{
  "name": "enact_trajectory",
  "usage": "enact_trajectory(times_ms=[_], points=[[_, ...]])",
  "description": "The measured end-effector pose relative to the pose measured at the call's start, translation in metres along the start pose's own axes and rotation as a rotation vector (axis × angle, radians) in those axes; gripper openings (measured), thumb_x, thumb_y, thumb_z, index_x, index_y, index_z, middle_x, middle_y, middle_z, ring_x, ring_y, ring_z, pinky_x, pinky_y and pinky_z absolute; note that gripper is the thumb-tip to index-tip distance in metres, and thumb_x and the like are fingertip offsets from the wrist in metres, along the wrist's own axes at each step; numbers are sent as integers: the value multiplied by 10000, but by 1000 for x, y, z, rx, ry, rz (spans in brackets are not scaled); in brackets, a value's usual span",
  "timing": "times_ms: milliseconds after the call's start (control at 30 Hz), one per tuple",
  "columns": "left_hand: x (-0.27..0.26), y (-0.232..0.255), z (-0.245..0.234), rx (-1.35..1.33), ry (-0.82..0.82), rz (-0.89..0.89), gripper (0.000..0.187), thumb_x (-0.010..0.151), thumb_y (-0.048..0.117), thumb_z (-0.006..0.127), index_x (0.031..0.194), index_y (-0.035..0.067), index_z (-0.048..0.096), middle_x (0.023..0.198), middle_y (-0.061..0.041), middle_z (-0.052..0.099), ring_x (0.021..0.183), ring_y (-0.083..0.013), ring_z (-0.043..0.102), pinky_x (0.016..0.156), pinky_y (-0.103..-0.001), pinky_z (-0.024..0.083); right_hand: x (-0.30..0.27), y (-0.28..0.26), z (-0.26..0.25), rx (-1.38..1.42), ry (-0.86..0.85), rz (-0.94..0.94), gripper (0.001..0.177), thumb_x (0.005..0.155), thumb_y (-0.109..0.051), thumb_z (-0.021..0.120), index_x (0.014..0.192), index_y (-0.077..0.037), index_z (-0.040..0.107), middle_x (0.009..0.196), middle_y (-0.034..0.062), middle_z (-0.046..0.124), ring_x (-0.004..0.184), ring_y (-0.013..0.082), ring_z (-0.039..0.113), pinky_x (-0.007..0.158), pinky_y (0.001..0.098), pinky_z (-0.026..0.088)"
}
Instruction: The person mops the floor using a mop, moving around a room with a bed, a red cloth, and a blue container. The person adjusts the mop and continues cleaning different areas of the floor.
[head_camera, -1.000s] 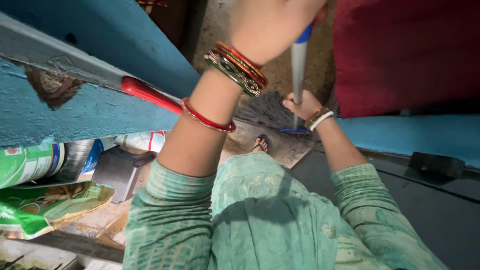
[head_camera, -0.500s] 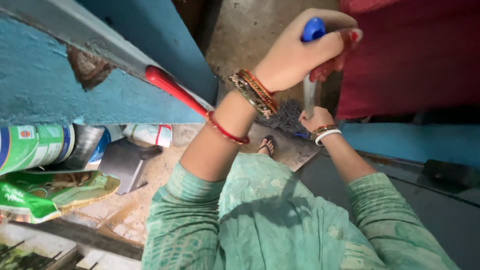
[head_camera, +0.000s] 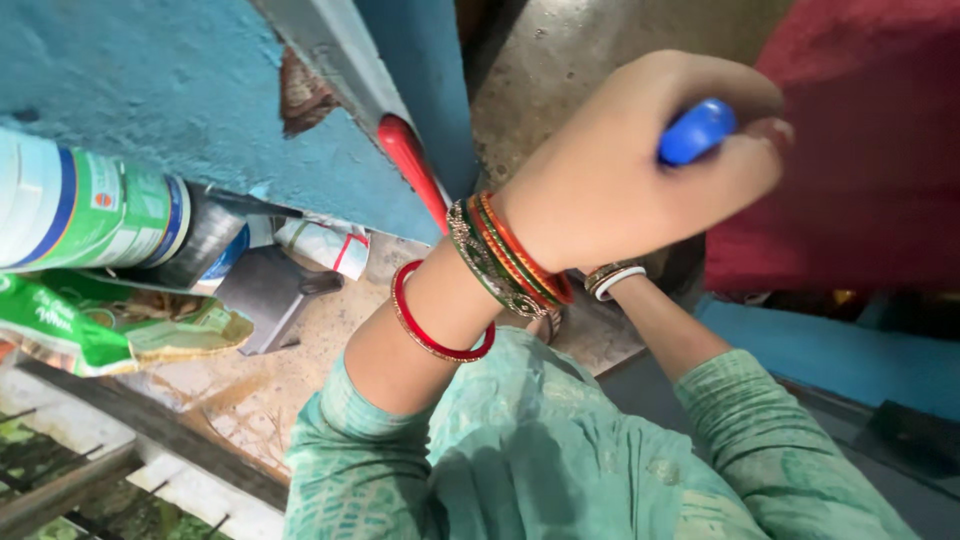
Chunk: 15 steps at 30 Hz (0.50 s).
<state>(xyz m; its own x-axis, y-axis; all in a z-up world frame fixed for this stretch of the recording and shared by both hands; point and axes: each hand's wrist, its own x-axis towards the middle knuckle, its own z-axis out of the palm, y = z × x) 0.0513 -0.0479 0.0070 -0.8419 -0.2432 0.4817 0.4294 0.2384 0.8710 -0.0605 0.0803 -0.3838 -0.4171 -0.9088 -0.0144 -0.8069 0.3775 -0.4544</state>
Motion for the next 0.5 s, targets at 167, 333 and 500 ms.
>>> enact_trajectory(times_ms=[167, 333, 500], points=[[3, 19, -5, 22, 5, -63, 281, 880, 307, 629, 953, 47, 705, 756, -105, 676, 699, -216, 685, 717, -335, 557, 19, -18, 4, 33, -27, -48, 187, 832, -281, 717, 952, -152, 777, 958, 96, 763, 916, 287, 724, 845, 429, 563], [8, 28, 6, 164, -25, 24, 290, 848, 348, 618, 834, 68, 694, 715, -111, 663, 664, -274, 663, 681, -392, 525, 54, -42, 14, 94, -48, -109, 203, 828, -288, 718, 956, -140, 774, 949, 104, 763, 910, 285, 727, 839, 428, 564], [9, 24, 19, 260, -18, -153, 307, 875, 400, 651, 817, 100, 680, 686, -86, 660, 640, -285, 657, 668, -398, 539, 76, -60, 21, 161, -58, -135, 220, 824, -294, 719, 960, -129, 772, 939, 111, 762, 903, 283, 730, 832, 428, 566]])
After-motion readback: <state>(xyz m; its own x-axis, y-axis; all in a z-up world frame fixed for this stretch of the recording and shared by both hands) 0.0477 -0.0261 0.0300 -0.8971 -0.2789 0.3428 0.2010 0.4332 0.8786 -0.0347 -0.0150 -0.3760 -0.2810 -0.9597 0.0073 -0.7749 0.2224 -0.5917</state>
